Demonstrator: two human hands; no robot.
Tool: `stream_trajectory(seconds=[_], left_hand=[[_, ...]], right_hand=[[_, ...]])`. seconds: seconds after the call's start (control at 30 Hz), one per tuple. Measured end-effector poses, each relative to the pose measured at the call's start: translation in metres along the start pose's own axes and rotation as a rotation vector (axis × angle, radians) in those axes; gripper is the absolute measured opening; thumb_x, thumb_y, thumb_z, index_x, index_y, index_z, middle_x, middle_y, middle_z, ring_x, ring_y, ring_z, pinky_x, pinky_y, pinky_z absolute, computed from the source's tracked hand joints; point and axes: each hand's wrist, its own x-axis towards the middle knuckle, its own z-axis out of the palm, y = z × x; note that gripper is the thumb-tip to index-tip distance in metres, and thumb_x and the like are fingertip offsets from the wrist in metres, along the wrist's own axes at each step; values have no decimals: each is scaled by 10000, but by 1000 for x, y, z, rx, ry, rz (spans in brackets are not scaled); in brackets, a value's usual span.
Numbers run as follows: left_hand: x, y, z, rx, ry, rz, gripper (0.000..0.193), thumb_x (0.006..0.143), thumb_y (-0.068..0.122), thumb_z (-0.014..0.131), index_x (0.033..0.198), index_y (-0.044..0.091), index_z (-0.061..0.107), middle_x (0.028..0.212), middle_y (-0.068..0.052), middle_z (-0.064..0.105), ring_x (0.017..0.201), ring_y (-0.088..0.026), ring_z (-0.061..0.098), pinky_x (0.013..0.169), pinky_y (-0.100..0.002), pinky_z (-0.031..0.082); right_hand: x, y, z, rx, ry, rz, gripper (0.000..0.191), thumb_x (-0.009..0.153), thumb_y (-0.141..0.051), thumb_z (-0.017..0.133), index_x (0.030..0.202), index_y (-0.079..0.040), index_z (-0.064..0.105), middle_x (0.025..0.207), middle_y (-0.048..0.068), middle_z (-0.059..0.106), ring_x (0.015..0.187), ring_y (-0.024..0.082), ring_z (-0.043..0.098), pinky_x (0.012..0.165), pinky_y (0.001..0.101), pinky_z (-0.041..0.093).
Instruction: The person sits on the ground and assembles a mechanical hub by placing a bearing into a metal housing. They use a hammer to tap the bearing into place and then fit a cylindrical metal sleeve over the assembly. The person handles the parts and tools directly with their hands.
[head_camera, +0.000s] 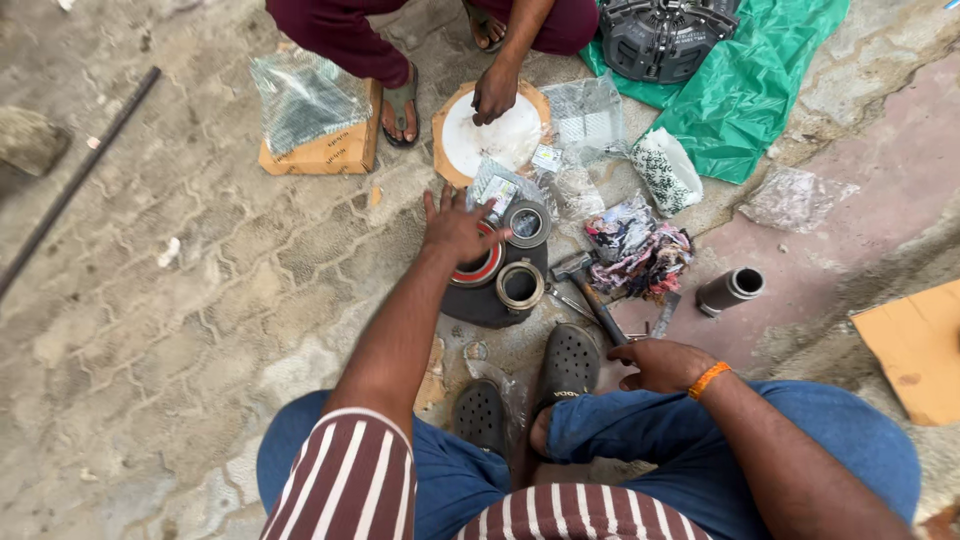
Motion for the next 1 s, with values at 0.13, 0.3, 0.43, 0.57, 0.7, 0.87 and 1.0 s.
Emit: stream_trajectory(seconds=[0.13, 0.3, 0.43, 0.57, 0.7, 0.87, 1.0], left_hand=[[-13, 20, 6, 58, -46, 109, 924, 811, 911, 360, 1583, 405, 328, 1685, -171, 191, 1573, -410, 40, 1218, -644, -66], [-4, 59, 9, 0, 38, 169, 930, 804, 901, 416, 1578, 390, 348, 1685, -176, 211, 1589, -382, 57, 1233, -640, -62], [-6, 53, 7, -58, 80, 134, 942, 827, 878, 428, 1604, 354, 330, 1674, -204, 219, 1578, -390, 68, 1238, -626, -45], [-21, 31, 0, -56, 12, 82, 943, 843, 871, 390, 1615, 341, 280, 1681, -182, 185, 1572, -384, 50, 1235, -634, -48], [-48, 9, -8, -33, -16, -30, 908, 850, 865, 391, 1600, 361, 304, 1705, -142, 150, 1590, -347, 42, 1247, -611, -43], [-92, -23, -32, 34, -144, -107, 886, 860, 826, 452, 1597, 351, 323, 1709, -66, 199, 1591, -294, 105, 1257, -612, -30], [-133, -46, -65, -81, -298, -205, 829, 858, 713, 581, 1582, 360, 385, 1679, -25, 313, 1562, -273, 253, 1294, -556, 77]], right_hand=[[4, 5, 2, 0, 35, -103, 598, 874, -314, 771, 1413, -150, 569, 1334, 119, 669, 1223, 302, 649, 1026, 392, 519], [10, 18, 11, 67, 41, -102, 635, 860, -284, 766, 1435, -146, 533, 1375, 87, 653, 1226, 268, 665, 1030, 364, 531], [10, 23, 12, 88, 12, -76, 664, 860, -296, 774, 1452, -146, 514, 1373, 81, 668, 1238, 247, 669, 1051, 352, 520], [6, 18, 8, 6, 33, -48, 651, 875, -323, 781, 1448, -153, 524, 1345, 106, 668, 1235, 271, 652, 1046, 374, 512], [1, 10, 8, 10, 55, -46, 656, 863, -352, 781, 1439, -162, 532, 1282, 104, 710, 1184, 274, 690, 1018, 387, 535], [-3, 8, 10, 1, 74, -93, 648, 848, -358, 795, 1416, -151, 559, 1189, 115, 738, 1113, 287, 713, 961, 396, 554], [-9, 4, 8, -36, 100, -142, 544, 843, -368, 789, 1309, -123, 650, 1136, 101, 768, 1070, 279, 732, 922, 393, 564]])
